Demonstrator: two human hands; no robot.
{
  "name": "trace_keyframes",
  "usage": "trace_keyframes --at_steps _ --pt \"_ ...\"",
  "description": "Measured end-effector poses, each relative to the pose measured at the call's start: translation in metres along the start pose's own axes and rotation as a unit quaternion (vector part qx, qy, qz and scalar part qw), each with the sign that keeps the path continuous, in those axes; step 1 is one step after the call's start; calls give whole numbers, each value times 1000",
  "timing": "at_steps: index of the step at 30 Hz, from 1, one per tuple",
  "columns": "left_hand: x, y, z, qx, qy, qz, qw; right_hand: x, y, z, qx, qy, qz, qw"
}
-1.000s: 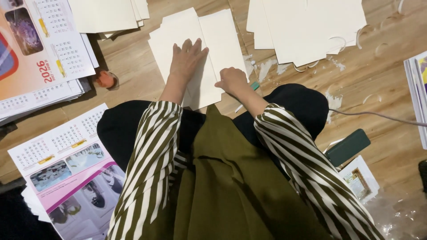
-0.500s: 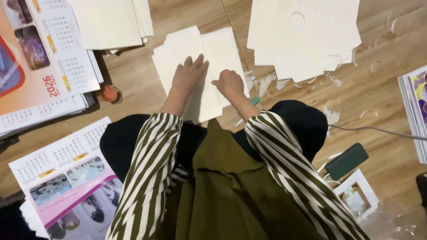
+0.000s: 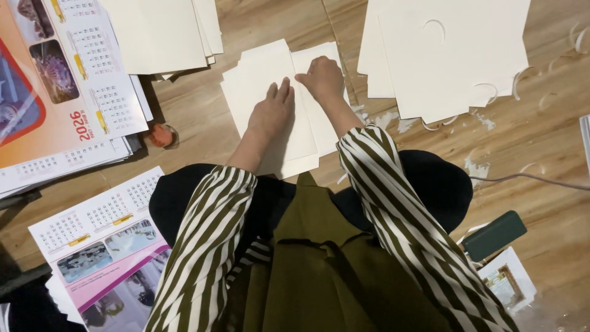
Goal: Folding paper sheets into envelopes and stacking them on the floor.
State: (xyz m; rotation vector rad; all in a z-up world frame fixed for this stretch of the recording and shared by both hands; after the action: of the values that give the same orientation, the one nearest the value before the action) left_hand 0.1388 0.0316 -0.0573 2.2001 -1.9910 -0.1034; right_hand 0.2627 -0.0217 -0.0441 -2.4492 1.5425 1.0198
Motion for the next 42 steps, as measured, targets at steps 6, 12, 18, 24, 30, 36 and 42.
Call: trace_keyframes --at_steps 6,12,18,24,30,36,42 --pt "0 3 2 -48 -18 -4 999 -11 -27 2 21 -21 47 998" --pt "-1 -1 12 -53 -24 -8 998 -1 -46 14 52 -50 3 997" --pt "6 1 -12 -69 34 -48 996 10 10 22 -110 223 -23 968" --pt "5 -7 23 -33 -75 -90 993 59 96 20 -264 251 -55 930" --pt "35 39 -3 -39 61 -83 994 59 144 -15 -271 391 -220 852" --pt "44 58 -20 -9 84 -134 987 87 152 30 -228 445 -319 805" --pt "40 53 -19 -19 72 -147 986 11 159 -35 -170 253 -296 905"
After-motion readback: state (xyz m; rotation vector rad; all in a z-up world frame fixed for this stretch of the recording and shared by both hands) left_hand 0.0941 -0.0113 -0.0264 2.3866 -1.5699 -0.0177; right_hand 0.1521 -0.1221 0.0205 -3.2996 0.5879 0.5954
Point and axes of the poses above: each hand's wrist, its own y-axis away from the middle knuckle, its own z-axis out of the palm, x = y × z, the point moved 8 cm from there along -y, towards the middle knuckle, and after that the axes turned 2 degrees about z, right-handed, at the moved point
